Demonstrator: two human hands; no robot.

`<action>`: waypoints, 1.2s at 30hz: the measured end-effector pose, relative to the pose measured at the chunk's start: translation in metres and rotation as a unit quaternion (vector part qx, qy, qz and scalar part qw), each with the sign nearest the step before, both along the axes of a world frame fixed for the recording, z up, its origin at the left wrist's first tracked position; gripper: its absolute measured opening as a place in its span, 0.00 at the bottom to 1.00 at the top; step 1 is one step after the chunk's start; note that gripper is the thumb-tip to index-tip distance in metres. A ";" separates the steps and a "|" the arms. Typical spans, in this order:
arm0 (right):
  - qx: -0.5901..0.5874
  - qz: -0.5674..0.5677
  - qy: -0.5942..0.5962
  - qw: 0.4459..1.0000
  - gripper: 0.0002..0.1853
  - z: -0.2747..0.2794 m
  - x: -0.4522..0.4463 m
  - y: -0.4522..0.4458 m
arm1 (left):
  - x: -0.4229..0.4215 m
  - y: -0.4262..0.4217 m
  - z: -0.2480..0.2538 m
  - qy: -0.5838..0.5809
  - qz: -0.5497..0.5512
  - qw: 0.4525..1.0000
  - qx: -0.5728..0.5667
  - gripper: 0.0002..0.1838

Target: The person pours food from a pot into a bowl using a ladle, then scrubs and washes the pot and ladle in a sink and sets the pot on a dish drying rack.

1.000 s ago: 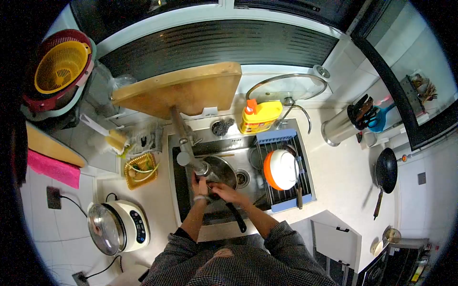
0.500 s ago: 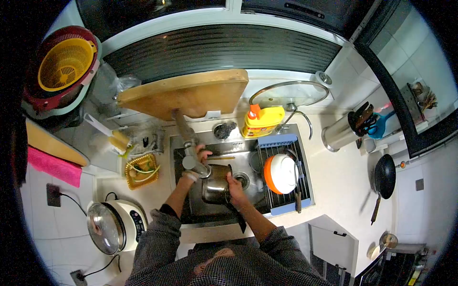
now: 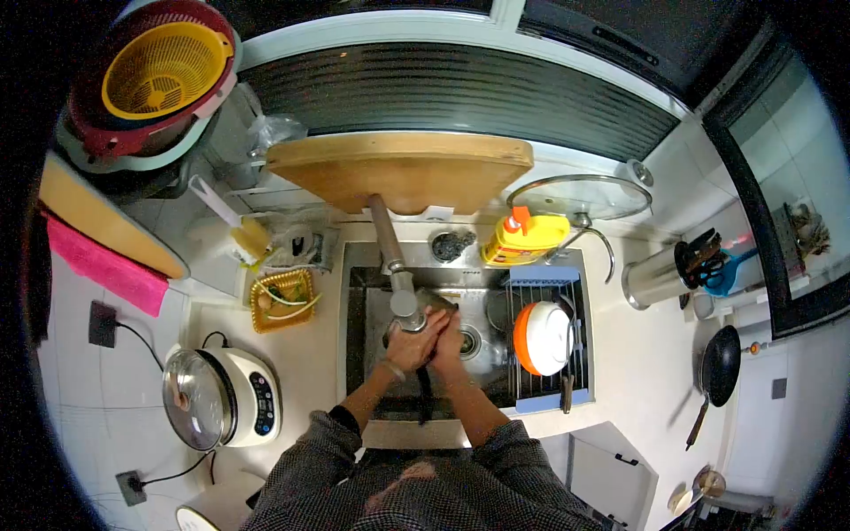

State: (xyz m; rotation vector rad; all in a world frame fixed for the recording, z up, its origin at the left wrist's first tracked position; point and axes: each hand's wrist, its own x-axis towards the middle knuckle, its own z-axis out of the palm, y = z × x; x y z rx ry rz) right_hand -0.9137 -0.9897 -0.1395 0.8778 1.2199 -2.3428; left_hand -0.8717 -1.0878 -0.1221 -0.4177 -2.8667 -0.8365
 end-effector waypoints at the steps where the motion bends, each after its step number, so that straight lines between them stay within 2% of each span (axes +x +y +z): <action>1: 0.024 0.044 -0.011 0.999 0.32 0.013 0.000 0.007 | 0.009 0.000 -0.016 0.023 0.002 0.999 -0.039 0.24; 2: 0.025 0.049 -0.011 0.998 0.32 0.004 -0.002 0.014 | 0.020 0.000 -0.023 0.023 0.007 0.999 -0.038 0.24; 4: -0.086 0.003 0.007 0.996 0.32 -0.025 -0.006 0.028 | 0.036 0.000 -0.035 0.029 0.116 0.992 -0.051 0.22; 5: -0.096 -0.017 -0.022 0.995 0.32 -0.028 -0.007 0.035 | 0.037 0.002 -0.045 0.030 0.168 0.981 0.090 0.24; 6: -0.095 -0.015 -0.022 0.995 0.32 -0.031 -0.006 0.041 | 0.034 0.002 -0.054 0.031 0.170 0.981 0.091 0.24; 7: -0.096 -0.009 -0.037 0.995 0.30 -0.031 -0.005 0.047 | 0.029 0.003 -0.061 0.034 0.221 0.944 0.241 0.25; 8: -0.097 -0.003 -0.052 0.994 0.29 -0.030 -0.004 0.053 | 0.024 0.005 -0.070 0.035 0.266 0.883 0.385 0.27; 9: -0.093 -0.001 -0.051 0.994 0.29 -0.029 -0.004 0.058 | 0.019 0.002 -0.079 0.036 0.268 0.881 0.389 0.27; 12: -0.043 0.047 -0.083 0.995 0.29 -0.017 0.000 0.070 | -0.008 -0.024 -0.118 -0.169 0.268 0.851 0.418 0.32; 13: -0.092 0.077 -0.054 0.991 0.30 -0.039 -0.001 0.082 | -0.019 -0.032 -0.128 -0.236 0.264 0.833 0.425 0.34; 14: -0.090 0.077 -0.054 0.992 0.30 -0.037 -0.002 0.087 | -0.028 -0.037 -0.132 -0.302 0.257 0.812 0.428 0.36; 15: -0.080 0.105 -0.046 0.990 0.30 -0.036 -0.004 0.091 | -0.041 -0.039 -0.135 -0.302 0.256 0.812 0.429 0.36; 17: -0.055 0.133 -0.058 0.988 0.32 -0.013 -0.004 0.085 | -0.063 -0.040 -0.137 -0.392 0.211 0.806 0.390 0.38; 20: 0.016 0.178 -0.036 0.983 0.31 0.009 -0.012 0.078 | -0.076 -0.032 -0.138 -0.396 0.159 0.826 0.368 0.39; 21: 0.015 0.179 -0.035 0.983 0.31 0.014 -0.016 0.072 | -0.060 -0.016 -0.138 -0.231 0.216 0.926 0.205 0.40; 22: 0.116 0.163 -0.024 0.980 0.31 0.020 -0.020 0.062 | -0.056 -0.011 -0.140 -0.231 0.218 0.926 0.204 0.40; 23: 0.215 0.144 -0.011 0.966 0.32 0.023 -0.023 0.057 | -0.056 -0.008 -0.150 -0.200 0.215 0.884 0.363 0.39; 24: 0.212 0.143 -0.012 0.967 0.32 0.002 -0.026 0.061 | -0.046 -0.006 -0.161 -0.157 0.159 0.796 0.562 0.38; 25: 0.316 0.258 0.098 0.908 0.31 -0.037 -0.032 0.069 | -0.036 -0.003 -0.179 -0.123 0.084 0.665 0.732 0.39; 26: 0.408 0.363 0.206 0.812 0.33 -0.059 -0.036 0.072 | -0.028 -0.008 -0.151 -0.123 0.084 0.667 0.730 0.39; 27: 0.514 0.373 0.236 0.736 0.18 -0.030 -0.026 0.048 | -0.012 -0.014 -0.097 -0.192 0.125 0.787 0.573 0.38; 28: 0.550 0.404 0.365 0.633 0.17 -0.025 -0.016 0.036 | -0.003 -0.018 -0.065 -0.252 0.162 0.871 0.389 0.37; 29: 0.589 0.453 0.430 0.513 0.17 -0.029 -0.007 0.025 | 0.003 -0.019 -0.070 -0.278 0.204 0.844 0.412 0.37; 30: 0.573 0.482 0.451 0.485 0.17 -0.030 0.006 0.018 | 0.010 -0.019 -0.074 -0.301 0.247 0.812 0.435 0.37; 31: 0.557 0.510 0.471 0.456 0.17 -0.005 0.018 0.007 | 0.015 -0.028 -0.059 -0.343 0.210 0.735 0.546 0.36; 32: 0.557 0.509 0.471 0.456 0.17 -0.006 0.023 0.007 | 0.025 -0.036 -0.068 -0.343 0.175 0.686 0.617 0.35; 33: 0.487 0.496 0.500 0.516 0.16 -0.007 0.032 0.010 | 0.034 -0.044 -0.076 -0.346 0.140 0.629 0.682 0.34; 34: 0.411 0.478 0.526 0.570 0.16 -0.008 0.038 0.011 | 0.046 -0.052 -0.106 -0.346 0.140 0.630 0.681 0.34; 35: 0.358 0.501 0.440 0.653 0.13 -0.016 0.034 0.019 | 0.058 -0.059 -0.137 -0.298 0.102 0.741 0.593 0.31; 36: 0.358 0.502 0.439 0.654 0.13 -0.026 0.029 0.025 | 0.063 -0.058 -0.130 -0.308 0.140 0.734 0.589 0.27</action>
